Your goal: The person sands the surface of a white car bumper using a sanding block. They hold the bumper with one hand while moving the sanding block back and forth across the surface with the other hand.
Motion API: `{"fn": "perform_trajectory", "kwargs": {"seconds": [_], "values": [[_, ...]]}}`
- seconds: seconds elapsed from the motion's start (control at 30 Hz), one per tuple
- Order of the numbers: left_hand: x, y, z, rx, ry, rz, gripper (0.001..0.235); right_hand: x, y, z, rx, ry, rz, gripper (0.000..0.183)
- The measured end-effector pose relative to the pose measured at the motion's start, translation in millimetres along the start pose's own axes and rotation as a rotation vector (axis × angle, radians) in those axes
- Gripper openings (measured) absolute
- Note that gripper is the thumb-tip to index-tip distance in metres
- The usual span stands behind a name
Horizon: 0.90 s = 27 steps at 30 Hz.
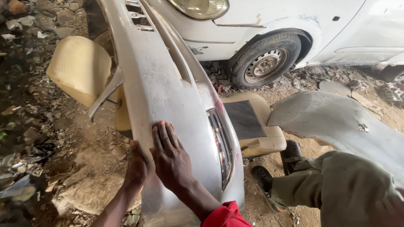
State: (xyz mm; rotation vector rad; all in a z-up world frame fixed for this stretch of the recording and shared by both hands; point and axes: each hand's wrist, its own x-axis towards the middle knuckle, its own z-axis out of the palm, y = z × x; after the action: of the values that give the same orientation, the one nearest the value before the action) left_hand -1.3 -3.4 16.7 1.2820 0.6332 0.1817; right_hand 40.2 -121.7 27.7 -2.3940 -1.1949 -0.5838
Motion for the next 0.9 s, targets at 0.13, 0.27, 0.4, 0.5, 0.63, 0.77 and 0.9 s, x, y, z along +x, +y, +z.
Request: {"fn": "perform_trajectory", "kwargs": {"seconds": [0.13,0.27,0.4,0.5,0.63,0.77,0.9], "values": [[10.4,-14.0,-1.2,-0.062,0.028,0.038,0.093,-1.4,-0.8,-0.6,0.033,-0.031,0.028,0.066],[19.9,-20.5,-3.9,0.026,0.150,-0.042,0.085,-0.4,0.3,-1.9,0.060,0.037,-0.005,0.066],[22.7,-21.8,-3.2,0.040,0.129,-0.040,0.087,1.3,0.8,-4.4,0.078,0.051,-0.009,0.064],[18.8,-21.2,-4.0,0.029,0.100,0.045,0.084,0.8,-1.4,-6.7,0.084,0.033,-0.007,0.064],[11.7,-11.6,-1.6,0.039,0.098,0.015,0.085,1.3,-1.0,-7.0,0.094,0.053,-0.012,0.064],[6.2,-2.9,0.2,0.082,0.099,-0.040,0.088,1.2,0.7,-4.7,0.092,0.067,-0.019,0.064],[1.0,1.6,1.5,0.077,0.093,-0.034,0.089,1.4,0.7,-5.4,0.088,0.072,-0.024,0.064]]}}
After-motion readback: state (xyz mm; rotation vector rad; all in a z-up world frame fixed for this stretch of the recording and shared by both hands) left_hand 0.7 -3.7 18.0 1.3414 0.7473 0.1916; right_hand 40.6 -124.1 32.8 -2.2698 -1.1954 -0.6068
